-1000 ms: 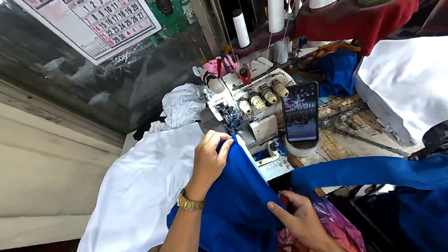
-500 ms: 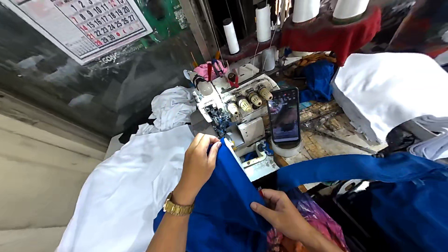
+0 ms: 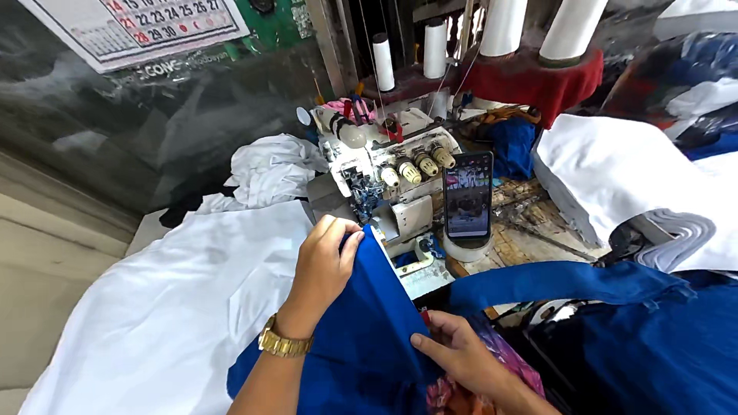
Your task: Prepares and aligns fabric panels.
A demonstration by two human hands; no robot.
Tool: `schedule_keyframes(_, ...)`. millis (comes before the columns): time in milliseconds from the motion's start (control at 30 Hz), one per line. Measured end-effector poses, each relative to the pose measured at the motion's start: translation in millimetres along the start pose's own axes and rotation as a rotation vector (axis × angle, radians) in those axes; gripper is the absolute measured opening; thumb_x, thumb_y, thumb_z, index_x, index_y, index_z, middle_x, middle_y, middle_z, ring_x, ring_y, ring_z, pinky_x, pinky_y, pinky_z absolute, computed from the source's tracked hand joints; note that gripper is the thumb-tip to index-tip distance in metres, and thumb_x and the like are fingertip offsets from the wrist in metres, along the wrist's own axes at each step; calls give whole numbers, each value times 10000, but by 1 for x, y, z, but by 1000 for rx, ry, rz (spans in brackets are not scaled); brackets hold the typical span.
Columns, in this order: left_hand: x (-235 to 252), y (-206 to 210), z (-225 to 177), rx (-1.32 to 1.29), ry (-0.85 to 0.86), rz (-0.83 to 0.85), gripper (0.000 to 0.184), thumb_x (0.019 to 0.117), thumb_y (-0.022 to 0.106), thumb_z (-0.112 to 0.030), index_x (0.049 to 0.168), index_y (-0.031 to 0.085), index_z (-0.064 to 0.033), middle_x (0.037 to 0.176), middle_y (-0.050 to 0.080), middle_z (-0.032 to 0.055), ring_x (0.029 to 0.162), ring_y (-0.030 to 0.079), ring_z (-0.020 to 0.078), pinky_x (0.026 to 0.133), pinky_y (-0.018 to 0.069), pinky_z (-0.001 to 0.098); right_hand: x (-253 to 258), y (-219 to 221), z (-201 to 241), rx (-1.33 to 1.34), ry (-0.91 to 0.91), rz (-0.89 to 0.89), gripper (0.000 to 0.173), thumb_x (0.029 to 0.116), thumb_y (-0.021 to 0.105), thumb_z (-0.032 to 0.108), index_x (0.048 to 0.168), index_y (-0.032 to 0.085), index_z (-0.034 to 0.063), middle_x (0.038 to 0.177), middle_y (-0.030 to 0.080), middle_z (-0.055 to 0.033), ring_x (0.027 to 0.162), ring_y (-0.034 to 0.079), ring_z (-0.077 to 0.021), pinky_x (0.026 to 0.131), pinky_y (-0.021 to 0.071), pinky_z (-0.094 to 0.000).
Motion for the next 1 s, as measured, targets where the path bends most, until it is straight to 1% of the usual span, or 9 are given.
schedule_keyframes(100, -1, 0, 1, -12, 4, -4, 184, 1031, 591, -256, 1047, 724, -129, 952, 633, 1, 889, 617, 119, 777, 532, 311, 1, -3, -1, -21, 11, 19, 179, 1028, 622, 137, 1119, 667, -10, 991, 728, -96, 883, 718, -173, 802, 616, -347)
schedule_keyframes(200, 0, 1, 1, -18, 18, -14, 191, 1031, 584, -259, 1048, 723, -128, 951, 636, 4, 892, 621, 127, 776, 534, 321, 2, -1, 3, -41, -6, 14, 189, 1040, 600, 136, 1155, 637, -9, 994, 719, -92, 875, 713, -166, 794, 613, -341)
schedule_keyframes(367, 0, 1, 1, -18, 11, -24, 190, 1033, 585, -257, 1046, 719, -123, 957, 636, 12, 891, 624, 135, 780, 538, 332, 2, 3, 5, -38, -47, 27, 207, 1060, 559, 140, 1196, 580, -15, 1026, 698, -105, 913, 705, -174, 823, 610, -350)
schedule_keyframes(467, 0, 1, 0, -19, 3, -23, 172, 1030, 593, -247, 1045, 716, -129, 970, 644, 8, 903, 628, 126, 786, 540, 323, -1, 6, 7, -29, -32, 59, 218, 1065, 554, 145, 1215, 581, -10, 1025, 703, -102, 897, 709, -174, 809, 614, -349)
schedule_keyframes(600, 0, 1, -2, -4, -15, -31, 196, 1043, 571, -266, 1043, 704, -122, 954, 635, 10, 882, 620, 128, 767, 534, 328, -1, 6, 6, -19, -85, 18, 205, 1061, 561, 138, 1197, 585, -13, 1031, 694, -105, 902, 705, -173, 809, 613, -344)
schedule_keyframes(733, 0, 3, -3, 0, -25, -48, 190, 1035, 581, -263, 1035, 714, -128, 952, 643, 1, 885, 621, 108, 770, 533, 304, -2, 3, 5, -62, -8, -32, 195, 1056, 577, 171, 1168, 601, 13, 974, 712, -87, 841, 713, -173, 751, 616, -335)
schedule_keyframes(767, 0, 2, -4, -4, -31, -42, 186, 1034, 584, -261, 1036, 715, -130, 955, 644, 0, 887, 621, 108, 773, 534, 308, -2, 2, 3, -65, 5, -47, 198, 1054, 582, 174, 1171, 608, 17, 976, 718, -88, 842, 717, -179, 751, 619, -338)
schedule_keyframes(900, 0, -4, -4, -22, -50, -11, 157, 1031, 596, -241, 1023, 713, -137, 982, 652, -3, 899, 630, 101, 769, 537, 307, -2, 5, 3, -25, 0, -43, 180, 1045, 595, 159, 1161, 612, 22, 973, 728, -91, 836, 727, -189, 741, 626, -337)
schedule_keyframes(1000, 3, -5, -6, -16, -38, 5, 164, 1035, 588, -248, 1017, 709, -139, 954, 646, -13, 863, 624, 88, 741, 535, 290, -2, 5, 1, -11, 3, -47, 181, 1044, 597, 159, 1159, 619, 21, 958, 728, -96, 817, 725, -195, 722, 626, -339)
Point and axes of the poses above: each hand's wrist, its own x-axis towards the middle knuckle, its own y-axis out of the palm, z = x × y, the point moved 1 cm from there along x, towards the middle knuckle
